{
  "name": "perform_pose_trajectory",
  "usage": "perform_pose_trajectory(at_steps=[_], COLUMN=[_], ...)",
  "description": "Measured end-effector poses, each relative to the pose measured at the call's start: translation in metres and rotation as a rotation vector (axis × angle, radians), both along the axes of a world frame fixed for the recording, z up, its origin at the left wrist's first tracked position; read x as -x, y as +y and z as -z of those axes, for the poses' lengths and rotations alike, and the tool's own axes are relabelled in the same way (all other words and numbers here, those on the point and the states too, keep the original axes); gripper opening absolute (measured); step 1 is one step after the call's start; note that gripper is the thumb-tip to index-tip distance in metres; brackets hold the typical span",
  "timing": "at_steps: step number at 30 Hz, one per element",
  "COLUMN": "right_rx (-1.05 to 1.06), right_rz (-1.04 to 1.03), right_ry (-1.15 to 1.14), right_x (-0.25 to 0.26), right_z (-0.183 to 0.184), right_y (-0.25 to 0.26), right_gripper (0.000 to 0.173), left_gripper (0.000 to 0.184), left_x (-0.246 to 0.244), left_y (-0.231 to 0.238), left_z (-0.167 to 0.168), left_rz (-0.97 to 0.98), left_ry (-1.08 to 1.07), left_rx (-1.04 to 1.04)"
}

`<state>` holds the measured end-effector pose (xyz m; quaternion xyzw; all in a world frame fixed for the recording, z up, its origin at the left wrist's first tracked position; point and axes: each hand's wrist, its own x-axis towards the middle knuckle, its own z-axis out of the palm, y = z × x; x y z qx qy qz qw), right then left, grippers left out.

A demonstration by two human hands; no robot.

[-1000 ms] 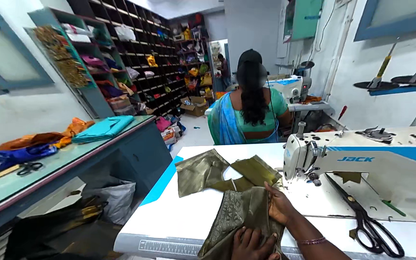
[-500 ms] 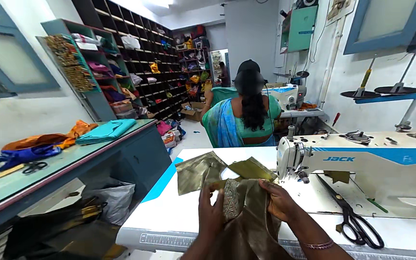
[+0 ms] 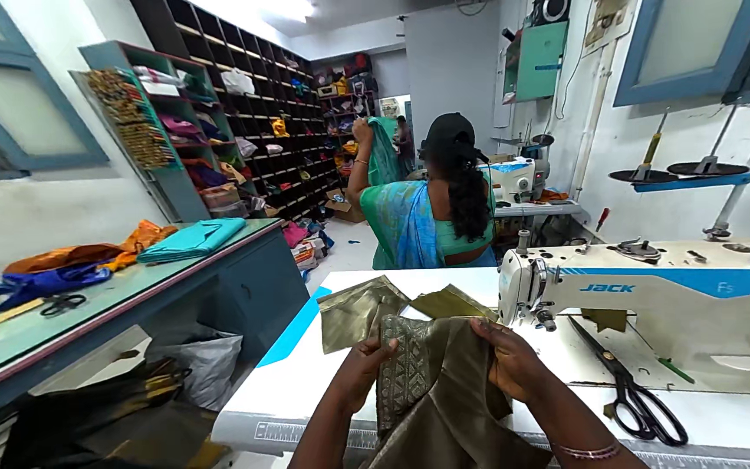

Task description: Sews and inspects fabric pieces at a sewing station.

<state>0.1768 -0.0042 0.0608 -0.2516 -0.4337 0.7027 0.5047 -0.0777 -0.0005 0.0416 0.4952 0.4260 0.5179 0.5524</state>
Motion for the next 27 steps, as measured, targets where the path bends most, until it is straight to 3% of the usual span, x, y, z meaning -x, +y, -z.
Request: perform_pose_trajectory(at_steps=[3, 8, 12, 16, 21, 27], right_rx=[-0.001, 0.019, 0.057, 0.045, -0.286, -0.704], right_rz=[0.019, 0.107, 0.202, 0.436, 0.663, 0.645], right_ry=[0.067, 0.133, 0.148, 0.066, -0.001, 0.079], right_x=[0.002, 0.008, 0.014, 0.017, 0.016, 0.012], right_z=[-0.004, -0.016, -0.026, -0.034, -0.024, -0.025], right_y=[0.0, -0.007, -0.018, -0.029, -0.03, -0.047], right_gripper=[0.039, 0.037, 0.033, 0.019, 0.008, 0.009], left_gripper=[0.017, 0.008, 0.009, 0.009, 0.01, 0.013], left_x=[-0.002, -0.004, -0.008, -0.009, -0.01, -0.01], left_y=[-0.011, -0.025, -0.033, -0.04, -0.048, -0.069], left_z=[-0.007, -0.017, -0.022, -0.026, -0.031, -0.043], left_rz=[-0.221, -0.375, -0.461, -0.495, -0.472, -0.452], left_ry=[0.057, 0.199, 0.209, 0.19, 0.14, 0.11], left_rx=[-0.25, -0.603, -0.722, -0.775, -0.787, -0.855])
